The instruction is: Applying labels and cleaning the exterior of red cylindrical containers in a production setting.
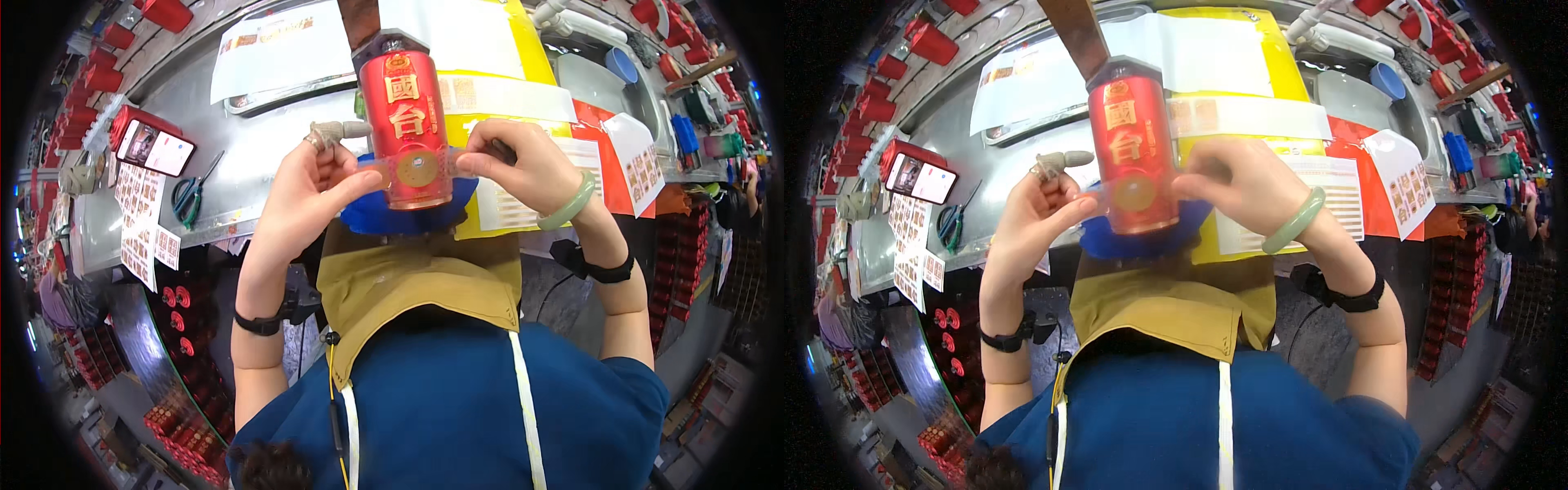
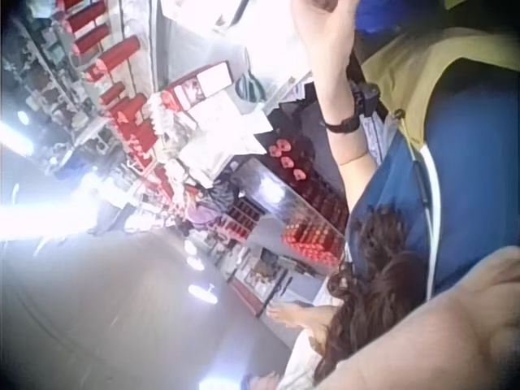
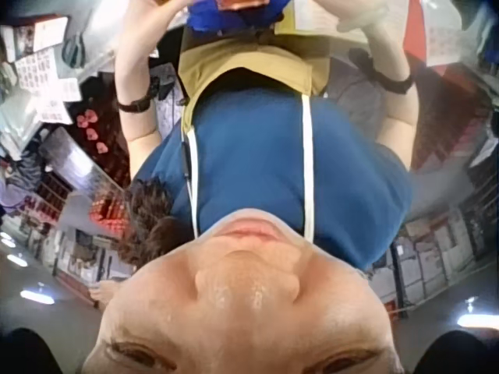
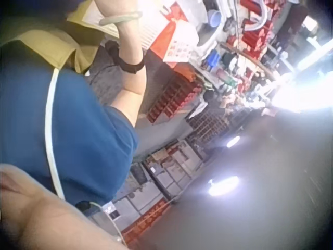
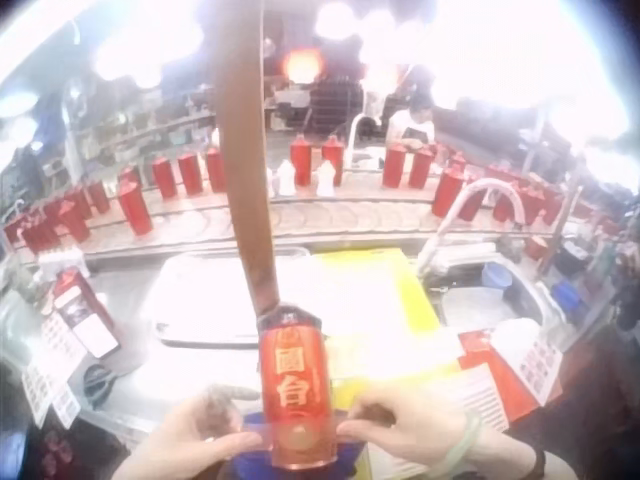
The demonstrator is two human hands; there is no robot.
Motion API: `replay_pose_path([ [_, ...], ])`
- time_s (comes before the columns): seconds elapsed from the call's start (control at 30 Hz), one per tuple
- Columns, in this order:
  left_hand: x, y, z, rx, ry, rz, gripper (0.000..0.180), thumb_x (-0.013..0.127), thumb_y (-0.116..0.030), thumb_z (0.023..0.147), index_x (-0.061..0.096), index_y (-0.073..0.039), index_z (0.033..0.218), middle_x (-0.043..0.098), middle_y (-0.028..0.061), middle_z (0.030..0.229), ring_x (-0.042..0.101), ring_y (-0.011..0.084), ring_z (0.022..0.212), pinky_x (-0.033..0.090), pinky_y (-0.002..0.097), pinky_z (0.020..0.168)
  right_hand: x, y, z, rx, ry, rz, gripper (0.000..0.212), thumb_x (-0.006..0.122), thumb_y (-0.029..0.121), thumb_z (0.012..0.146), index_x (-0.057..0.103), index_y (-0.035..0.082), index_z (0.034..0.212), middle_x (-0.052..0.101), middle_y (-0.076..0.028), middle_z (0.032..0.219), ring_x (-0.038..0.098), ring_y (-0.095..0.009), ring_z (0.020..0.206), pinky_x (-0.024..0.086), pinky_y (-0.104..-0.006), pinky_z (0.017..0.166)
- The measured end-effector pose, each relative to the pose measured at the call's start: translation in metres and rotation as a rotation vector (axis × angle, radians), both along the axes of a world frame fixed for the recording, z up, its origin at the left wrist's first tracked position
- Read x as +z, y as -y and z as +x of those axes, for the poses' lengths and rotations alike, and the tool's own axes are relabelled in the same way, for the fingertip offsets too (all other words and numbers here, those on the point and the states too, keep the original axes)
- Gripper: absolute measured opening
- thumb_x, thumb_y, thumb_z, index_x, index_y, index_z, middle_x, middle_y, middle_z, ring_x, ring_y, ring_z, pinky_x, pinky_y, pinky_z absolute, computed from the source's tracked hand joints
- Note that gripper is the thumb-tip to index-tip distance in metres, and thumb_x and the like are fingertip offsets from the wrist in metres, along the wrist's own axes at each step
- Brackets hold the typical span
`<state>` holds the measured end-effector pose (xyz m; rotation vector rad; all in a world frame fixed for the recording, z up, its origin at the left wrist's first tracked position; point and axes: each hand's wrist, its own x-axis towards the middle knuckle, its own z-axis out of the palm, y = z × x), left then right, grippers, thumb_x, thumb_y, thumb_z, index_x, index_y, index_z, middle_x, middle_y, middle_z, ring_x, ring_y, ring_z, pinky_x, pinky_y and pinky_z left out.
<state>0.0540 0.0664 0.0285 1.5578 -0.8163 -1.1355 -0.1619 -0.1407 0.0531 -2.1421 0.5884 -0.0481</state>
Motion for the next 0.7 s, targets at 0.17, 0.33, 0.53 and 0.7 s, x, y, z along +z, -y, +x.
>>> replay_pose_path([
  [0.17,-0.027,0.007,-0.01,0.09,-0.141,-0.14,0.054,0.073,-0.004,0.097,0.047,0.0,0.144,0.051,-0.0024,0.095,0.058,0.008,0.094,0.052,0.0281,0.091,-0.019,-0.008,0.005,-0.06,0.05,0.042,0.022,0.074,0.019,0.095,0.074,-0.002,0.099,0.072,-0.012,0.082,0.066,-0.017,0.075,0.053,-0.0323,0.072],
  [0.33,-0.045,0.008,-0.016,0.146,-0.316,-0.228,0.055,0.067,-0.005,0.101,0.044,-0.001,0.151,0.059,0.0025,0.101,0.057,0.0107,0.093,0.05,0.0289,0.092,-0.028,-0.01,0.003,-0.084,0.089,0.263,0.022,0.072,0.018,0.097,0.074,-0.003,0.102,0.075,-0.008,0.087,0.066,-0.012,0.081,0.054,-0.0296,0.077],
  [0.53,-0.051,0.005,-0.022,0.177,-0.272,-0.245,0.047,0.062,-0.009,0.105,0.048,0.002,0.148,0.065,0.0049,0.099,0.06,0.0133,0.091,0.048,0.0276,0.085,-0.055,-0.01,0.0,-0.109,0.171,0.382,0.02,0.071,0.016,0.099,0.072,-0.003,0.106,0.075,-0.005,0.092,0.065,-0.009,0.085,0.054,-0.0278,0.079],
  [0.7,-0.054,0.008,-0.017,0.239,-0.431,-0.223,0.048,0.064,-0.012,0.105,0.049,0.001,0.148,0.068,0.0039,0.096,0.06,0.012,0.087,0.046,0.0262,0.08,-0.053,-0.007,0.0,-0.085,0.17,0.38,0.019,0.07,0.016,0.101,0.072,-0.002,0.105,0.075,-0.005,0.093,0.065,-0.009,0.086,0.053,-0.0276,0.079],
])
